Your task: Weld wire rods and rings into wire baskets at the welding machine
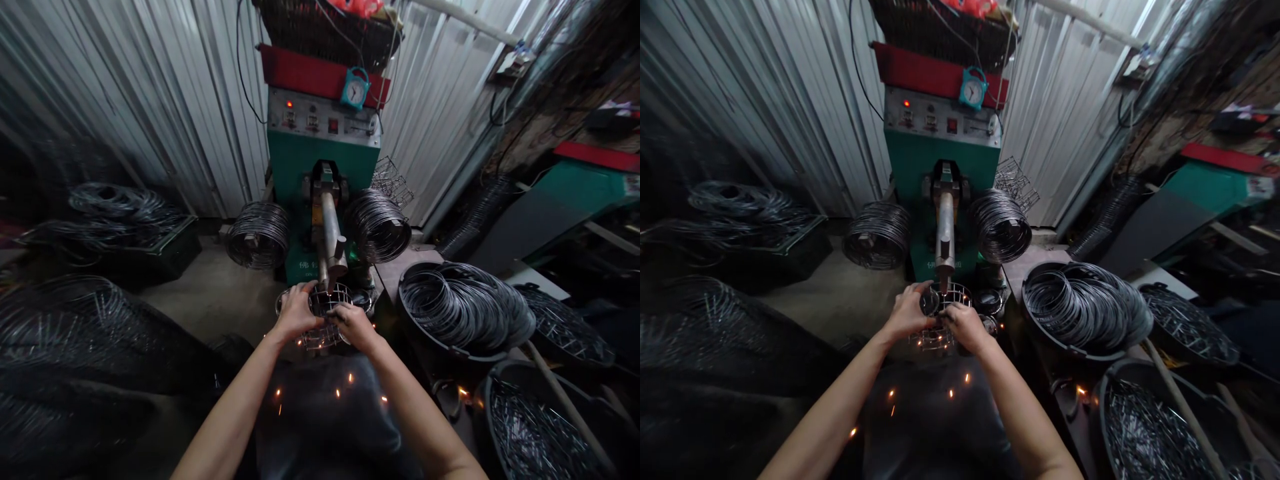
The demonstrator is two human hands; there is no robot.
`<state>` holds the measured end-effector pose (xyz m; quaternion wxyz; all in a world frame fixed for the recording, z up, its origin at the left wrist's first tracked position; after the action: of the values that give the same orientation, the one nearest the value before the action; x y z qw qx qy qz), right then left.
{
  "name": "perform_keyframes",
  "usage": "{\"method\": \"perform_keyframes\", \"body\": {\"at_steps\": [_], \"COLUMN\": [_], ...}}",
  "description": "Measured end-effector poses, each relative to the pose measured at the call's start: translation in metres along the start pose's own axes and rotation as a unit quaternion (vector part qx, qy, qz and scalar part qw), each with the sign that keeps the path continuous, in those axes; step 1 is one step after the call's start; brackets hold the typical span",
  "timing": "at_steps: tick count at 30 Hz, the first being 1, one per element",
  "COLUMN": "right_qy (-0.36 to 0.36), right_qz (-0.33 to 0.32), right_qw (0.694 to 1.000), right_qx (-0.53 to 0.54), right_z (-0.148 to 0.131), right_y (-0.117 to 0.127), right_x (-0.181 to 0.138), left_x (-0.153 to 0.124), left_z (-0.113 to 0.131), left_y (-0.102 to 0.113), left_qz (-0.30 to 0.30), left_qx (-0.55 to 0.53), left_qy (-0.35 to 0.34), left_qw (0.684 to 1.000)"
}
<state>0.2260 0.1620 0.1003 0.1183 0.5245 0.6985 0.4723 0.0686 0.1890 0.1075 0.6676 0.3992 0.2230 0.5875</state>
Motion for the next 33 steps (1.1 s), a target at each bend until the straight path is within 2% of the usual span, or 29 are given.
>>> {"method": "perform_keyframes", "body": {"at_steps": [5,9,11,15,17,19,22,26,30,33], "right_qy": [-0.05,-0.134,-0.205,-0.356,-0.403,-0.419,-0.411,-0.352,-0.274,-0.233], "right_qz": [0.019,0.109,0.113,0.033,0.028,0.049,0.079,0.1,0.044,0.002], "right_qw": [0.999,0.979,0.956,0.876,0.838,0.824,0.845,0.903,0.955,0.972], "right_qx": [0.003,0.104,0.177,0.323,0.367,0.377,0.332,0.225,0.108,0.027], "right_z": [0.001,0.001,0.005,0.021,0.031,0.039,0.046,0.045,0.038,0.034], "right_y": [0.005,0.006,-0.001,-0.027,-0.037,-0.041,-0.039,-0.035,-0.04,-0.044], "right_x": [0.011,-0.019,-0.046,-0.104,-0.128,-0.144,-0.158,-0.173,-0.2,-0.222], "left_x": [0.017,0.018,0.018,0.025,0.031,0.035,0.04,0.043,0.047,0.043], "left_z": [-0.008,-0.008,-0.006,-0.006,-0.007,-0.009,-0.012,-0.014,-0.015,-0.025], "left_y": [-0.003,-0.004,-0.002,0.001,0.001,0.001,-0.001,-0.004,-0.005,-0.005], "left_qz": [-0.009,0.001,0.008,-0.003,-0.015,-0.019,-0.017,-0.018,-0.012,-0.016], "left_qx": [-0.011,-0.002,0.016,0.025,0.013,0.005,0.001,-0.013,-0.02,-0.078], "left_qy": [0.013,0.016,0.006,0.013,0.027,0.038,0.047,0.054,0.044,0.034], "left_qw": [1.0,1.0,1.0,1.0,0.999,0.999,0.999,0.998,0.999,0.996]}}
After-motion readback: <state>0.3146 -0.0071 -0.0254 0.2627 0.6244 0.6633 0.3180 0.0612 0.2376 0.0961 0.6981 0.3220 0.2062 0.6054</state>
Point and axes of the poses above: each hand's wrist, its own x-axis towards the middle knuckle, its own y-axis out of the back of the hand, z = x × y, the point moved 3 cm from there along x, towards the middle knuckle
